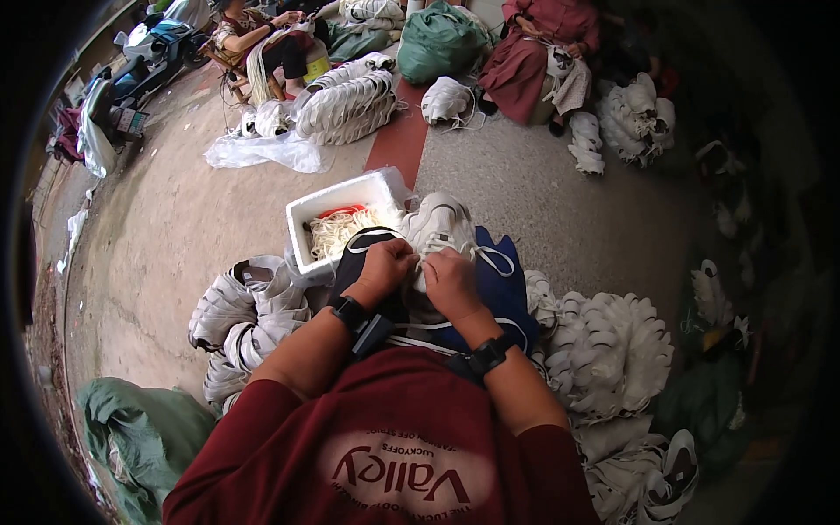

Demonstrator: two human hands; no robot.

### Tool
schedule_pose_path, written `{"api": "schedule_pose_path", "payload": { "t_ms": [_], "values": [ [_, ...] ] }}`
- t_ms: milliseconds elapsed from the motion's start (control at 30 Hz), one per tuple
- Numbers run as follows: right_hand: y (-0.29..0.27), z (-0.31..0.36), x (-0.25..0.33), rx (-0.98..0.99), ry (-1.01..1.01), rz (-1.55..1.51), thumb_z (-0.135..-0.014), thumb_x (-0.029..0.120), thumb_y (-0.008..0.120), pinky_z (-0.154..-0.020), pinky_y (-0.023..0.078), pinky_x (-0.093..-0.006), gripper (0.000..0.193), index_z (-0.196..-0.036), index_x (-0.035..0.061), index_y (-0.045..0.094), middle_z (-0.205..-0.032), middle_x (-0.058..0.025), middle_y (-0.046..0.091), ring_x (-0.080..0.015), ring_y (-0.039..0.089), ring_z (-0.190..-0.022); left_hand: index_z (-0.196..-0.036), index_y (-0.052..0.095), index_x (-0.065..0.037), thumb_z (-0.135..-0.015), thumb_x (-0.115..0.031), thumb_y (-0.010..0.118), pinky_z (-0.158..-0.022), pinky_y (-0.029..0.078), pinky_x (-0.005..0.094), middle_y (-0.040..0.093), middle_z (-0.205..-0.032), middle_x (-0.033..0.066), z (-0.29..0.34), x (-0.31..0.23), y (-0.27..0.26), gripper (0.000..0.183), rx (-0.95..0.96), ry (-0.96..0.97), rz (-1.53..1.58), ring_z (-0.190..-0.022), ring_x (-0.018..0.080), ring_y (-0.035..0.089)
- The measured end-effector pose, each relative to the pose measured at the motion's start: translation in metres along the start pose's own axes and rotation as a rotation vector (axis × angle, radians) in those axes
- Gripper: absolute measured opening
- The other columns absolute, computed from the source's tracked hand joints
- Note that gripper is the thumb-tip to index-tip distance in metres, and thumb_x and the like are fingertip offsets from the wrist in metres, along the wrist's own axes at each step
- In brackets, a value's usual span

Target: The recorder is lacing a white shoe and securing components together in a manufacturing setting.

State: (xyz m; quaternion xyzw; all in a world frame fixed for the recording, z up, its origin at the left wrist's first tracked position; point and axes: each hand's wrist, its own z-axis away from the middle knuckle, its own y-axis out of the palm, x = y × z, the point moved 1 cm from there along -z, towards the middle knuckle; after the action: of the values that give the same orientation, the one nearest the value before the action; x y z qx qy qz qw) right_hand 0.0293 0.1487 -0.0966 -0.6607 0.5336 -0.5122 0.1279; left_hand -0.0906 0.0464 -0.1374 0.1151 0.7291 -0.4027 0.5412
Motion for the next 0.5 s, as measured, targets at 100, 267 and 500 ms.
{"api": "schedule_pose_path", "payload": {
  "t_ms": [100, 267, 500],
  "values": [
    [0.018, -0.01, 0.0, 0.05, -0.034, -0.101, -0.076, 0.007, 0.056, -0.063, 0.044, -0.0457, 0.005, -0.073, 0.0026, 0.058, -0.072, -0.0176, 0.056, -0.0375, 0.056, -0.07, -0.074, 0.059, -0.002, -0.076, -0.019, 0.062, -0.059, 0.05, 0.0392, 0.062, -0.071, 0.0156, 0.006, -0.007, 0.001, 0.017, 0.043, 0.336, -0.447, -0.067, 0.0324, 0.062],
    [0.024, -0.001, -0.009, 0.044, 0.069, -0.069, -0.074, 0.003, 0.057, -0.068, 0.046, -0.0423, 0.007, -0.081, 0.001, 0.059, -0.079, -0.0178, 0.057, -0.0369, 0.057, -0.076, -0.087, 0.062, -0.006, -0.078, -0.016, 0.057, -0.069, 0.049, 0.0397, 0.063, -0.084, 0.0142, 0.018, -0.011, -0.001, 0.014, 0.162, 0.287, -0.451, -0.078, 0.0334, 0.061],
    [0.03, 0.002, -0.004, 0.088, -0.022, 0.084, -0.072, 0.004, 0.059, -0.064, 0.046, -0.0417, 0.006, -0.078, 0.0023, 0.057, -0.08, -0.0158, 0.054, -0.0342, 0.056, -0.073, -0.092, 0.067, -0.004, -0.076, -0.015, 0.06, -0.073, 0.05, 0.0393, 0.064, -0.085, 0.0192, 0.011, 0.005, -0.003, 0.021, 0.018, 0.001, -0.033, -0.081, 0.0348, 0.063]
  ]
}}
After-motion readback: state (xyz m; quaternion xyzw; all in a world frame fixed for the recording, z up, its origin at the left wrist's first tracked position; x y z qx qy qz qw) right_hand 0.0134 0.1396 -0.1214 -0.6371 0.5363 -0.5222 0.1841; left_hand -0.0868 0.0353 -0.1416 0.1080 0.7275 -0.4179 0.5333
